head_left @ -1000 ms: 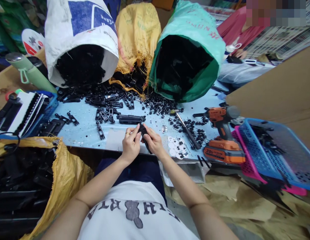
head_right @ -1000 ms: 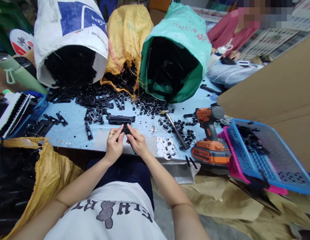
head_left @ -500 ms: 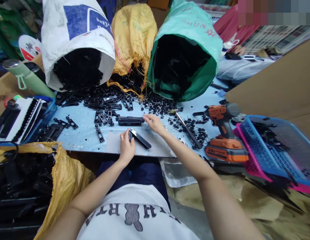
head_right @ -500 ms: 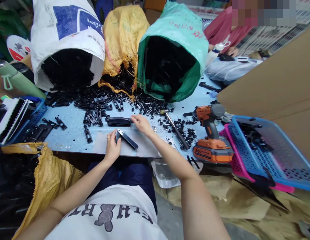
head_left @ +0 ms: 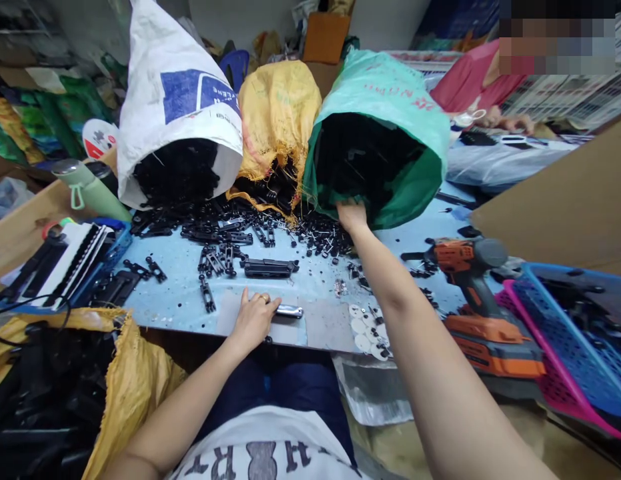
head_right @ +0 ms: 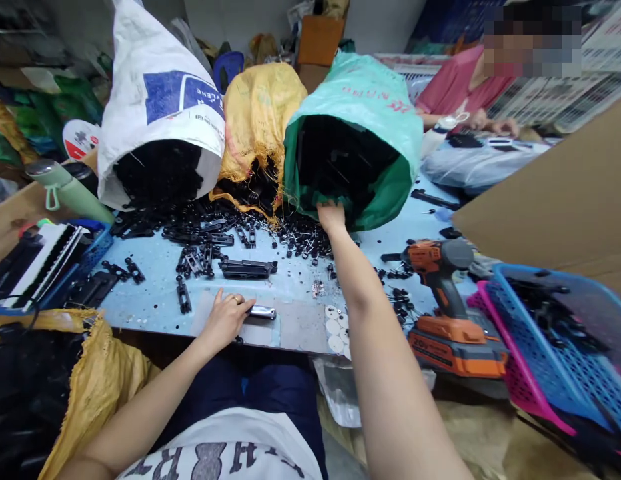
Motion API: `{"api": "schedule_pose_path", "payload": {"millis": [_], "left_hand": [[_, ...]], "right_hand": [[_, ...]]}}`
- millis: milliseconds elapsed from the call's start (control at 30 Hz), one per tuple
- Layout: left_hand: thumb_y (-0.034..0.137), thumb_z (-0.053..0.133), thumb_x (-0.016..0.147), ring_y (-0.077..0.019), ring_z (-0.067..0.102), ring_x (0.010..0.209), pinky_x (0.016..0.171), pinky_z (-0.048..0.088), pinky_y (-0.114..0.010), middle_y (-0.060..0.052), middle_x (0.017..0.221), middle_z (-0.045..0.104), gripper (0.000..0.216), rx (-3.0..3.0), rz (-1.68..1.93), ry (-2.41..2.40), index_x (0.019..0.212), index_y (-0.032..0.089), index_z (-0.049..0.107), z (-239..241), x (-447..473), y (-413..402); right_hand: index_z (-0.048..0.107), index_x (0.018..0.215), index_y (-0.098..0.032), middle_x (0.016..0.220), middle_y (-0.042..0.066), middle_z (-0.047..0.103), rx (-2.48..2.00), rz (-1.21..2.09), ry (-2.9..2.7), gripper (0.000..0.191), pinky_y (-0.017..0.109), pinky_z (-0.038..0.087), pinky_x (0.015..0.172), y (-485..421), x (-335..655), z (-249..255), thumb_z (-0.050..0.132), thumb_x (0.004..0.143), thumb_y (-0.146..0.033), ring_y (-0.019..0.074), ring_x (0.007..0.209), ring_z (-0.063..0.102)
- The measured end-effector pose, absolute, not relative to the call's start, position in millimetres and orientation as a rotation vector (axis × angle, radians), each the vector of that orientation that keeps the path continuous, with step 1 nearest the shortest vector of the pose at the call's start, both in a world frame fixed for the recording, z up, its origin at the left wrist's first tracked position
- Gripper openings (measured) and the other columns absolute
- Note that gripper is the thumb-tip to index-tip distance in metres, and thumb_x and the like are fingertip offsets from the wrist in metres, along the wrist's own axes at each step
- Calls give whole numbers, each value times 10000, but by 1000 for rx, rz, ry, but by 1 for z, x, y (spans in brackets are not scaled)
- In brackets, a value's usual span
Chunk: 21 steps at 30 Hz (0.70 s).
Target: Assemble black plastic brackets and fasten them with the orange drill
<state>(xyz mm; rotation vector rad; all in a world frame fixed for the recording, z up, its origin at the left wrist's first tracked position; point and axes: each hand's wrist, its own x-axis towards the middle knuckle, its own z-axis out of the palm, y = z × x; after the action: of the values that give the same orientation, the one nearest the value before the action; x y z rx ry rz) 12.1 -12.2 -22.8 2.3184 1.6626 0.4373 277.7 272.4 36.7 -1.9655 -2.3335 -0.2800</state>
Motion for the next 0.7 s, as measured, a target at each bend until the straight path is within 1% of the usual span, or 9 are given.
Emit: {"api": "schedule_pose_path", "payload": {"millis": [100,167,233,300,367,433,567,633,700], "left_hand": [[220,642,756,-269,499,1113,1068,220,-550,-109,1137,566,476,2044,691,1588,1224,243,560,-14,12,-12],[332,636,770,-264,500,1140,1015,342,-480,-121,1233,519,528,1658,956,1455,1272,236,502,-5,17,-5],[442,556,818,-223,591,1001,889,459,-414,-114,1177,553,503,1157,1095,1247,1269,233,477,5,24,4],[485,563,804,-180,638,792,746,510,-359,-86,988,614,475,766,1087,1042,1183,202,515,15,30,11],[446,671,728,-144,625,671,671,510,-301,-27,811,607,446,621,1110,911,1064,181,543,23,36,11],[410,720,688,-124,613,655,673,502,-270,14,751,577,440,650,1244,869,1018,191,530,28,43,6],[459,638,765,-143,620,740,748,495,-292,-8,829,590,447,1011,1338,916,1109,215,491,32,55,-10],[495,551,820,-173,617,849,800,478,-309,-58,950,612,487,1255,1254,915,1201,208,456,30,52,-13],[551,371,885,-216,561,1050,890,437,-349,-118,1163,570,566,1481,1157,890,1332,205,346,24,42,-10]], "right_hand": [[584,1061,-110,1097,179,613,-1512,-353,-2222,268,457,411,897,224,280,39,400,887,-195,293,1079,511],[590,1034,-162,1094,130,630,-1075,-244,-2168,211,413,457,887,170,274,35,477,876,-244,243,1038,558],[594,1022,-196,1047,96,657,-717,-76,-2144,179,375,496,855,107,263,27,532,864,-256,205,993,598],[599,1043,-226,1051,70,667,-405,175,-2285,183,312,519,815,48,250,18,516,880,-226,166,991,615],[596,1079,-237,1084,77,657,-451,536,-2298,213,324,509,853,4,239,13,468,911,-264,168,1035,606],[559,1152,-228,1100,101,643,-687,1006,-2124,315,351,506,860,-20,232,11,376,945,-378,181,1022,615],[488,1214,-143,860,110,667,-853,1937,-1767,700,305,527,655,-26,233,15,56,911,-603,159,694,657],[507,1164,-127,708,61,638,-936,1958,-1807,705,260,478,554,-20,242,19,119,891,-649,126,533,584],[544,1102,-156,706,35,631,-1083,1646,-2055,588,244,436,560,-16,255,22,330,864,-650,125,550,558]]}}
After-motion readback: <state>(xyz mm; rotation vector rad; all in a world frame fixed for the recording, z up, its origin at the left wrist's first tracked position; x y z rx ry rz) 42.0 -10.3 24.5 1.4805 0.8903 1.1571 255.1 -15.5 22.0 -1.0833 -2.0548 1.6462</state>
